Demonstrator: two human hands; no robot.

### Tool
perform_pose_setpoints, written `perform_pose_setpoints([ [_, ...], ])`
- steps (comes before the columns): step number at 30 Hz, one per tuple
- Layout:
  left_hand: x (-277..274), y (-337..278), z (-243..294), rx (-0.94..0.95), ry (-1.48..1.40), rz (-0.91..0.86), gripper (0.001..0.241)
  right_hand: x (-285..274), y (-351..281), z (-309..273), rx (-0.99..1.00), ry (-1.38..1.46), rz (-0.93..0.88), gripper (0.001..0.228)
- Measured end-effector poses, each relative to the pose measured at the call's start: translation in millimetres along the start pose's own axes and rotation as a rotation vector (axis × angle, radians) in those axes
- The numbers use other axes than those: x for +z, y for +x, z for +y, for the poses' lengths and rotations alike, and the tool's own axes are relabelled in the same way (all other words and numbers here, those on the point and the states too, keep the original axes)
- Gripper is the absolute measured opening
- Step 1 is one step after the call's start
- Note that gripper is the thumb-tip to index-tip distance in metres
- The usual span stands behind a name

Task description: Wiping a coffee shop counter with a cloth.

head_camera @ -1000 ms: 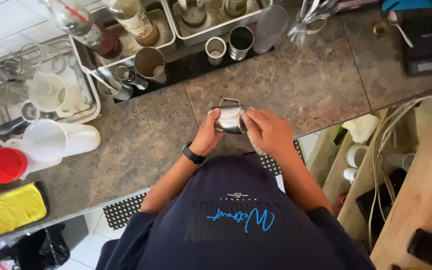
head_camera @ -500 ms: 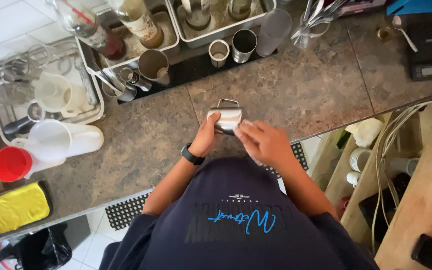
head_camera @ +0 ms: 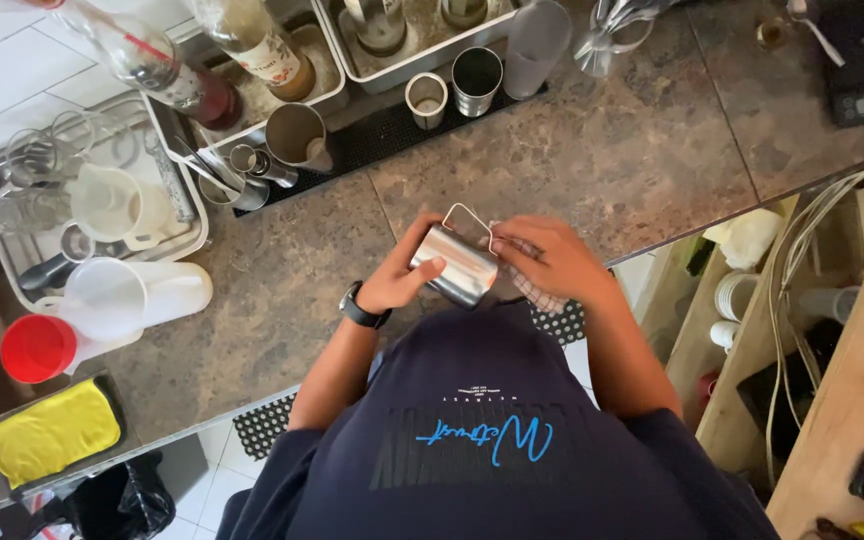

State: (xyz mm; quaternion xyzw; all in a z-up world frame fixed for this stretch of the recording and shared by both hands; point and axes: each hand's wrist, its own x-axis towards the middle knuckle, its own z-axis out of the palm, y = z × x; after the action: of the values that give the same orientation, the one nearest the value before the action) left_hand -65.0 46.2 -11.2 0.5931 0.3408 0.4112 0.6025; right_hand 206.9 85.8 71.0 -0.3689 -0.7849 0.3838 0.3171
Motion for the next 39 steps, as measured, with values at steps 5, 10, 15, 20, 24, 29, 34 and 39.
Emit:
perform_pose_setpoints([
  [5, -4, 2, 3, 0.008, 0.0, -0.035, 0.059, -16, -8, -22, 0.031, -0.061, -0.006, 0.012],
  [10, -3, 4, 13, 0.057, -0.026, -0.019, 0.064, -26, -14, -42, 0.048, -0.116, -0.009, 0.017],
  [15, 0, 9, 27, 0.112, 0.037, -0.015, 0.062, -16, -14, -34, 0.077, -0.084, 0.06, 0.015],
  [20, -2, 9, 27, 0.075, 0.006, -0.006, 0.066, -17, -13, -41, 0.041, -0.197, 0.04, 0.012],
  [24, 1, 10, 35, 0.009, -0.024, 0.036, 0.086, -20, -15, -36, 0.003, -0.39, 0.102, 0.009],
  [29, 9, 15, 55, 0.012, 0.101, 0.06, 0.081, -20, -20, -42, 0.017, -0.457, 0.231, 0.017],
  [34, 24, 23, 69, 0.084, 0.319, 0.086, 0.077, -17, -20, -57, 0.059, -0.66, 0.201, 0.014],
  [39, 31, 23, 71, 0.272, 0.543, 0.133, 0.067, -21, -6, -66, 0.16, -0.435, 0.106, 0.009],
])
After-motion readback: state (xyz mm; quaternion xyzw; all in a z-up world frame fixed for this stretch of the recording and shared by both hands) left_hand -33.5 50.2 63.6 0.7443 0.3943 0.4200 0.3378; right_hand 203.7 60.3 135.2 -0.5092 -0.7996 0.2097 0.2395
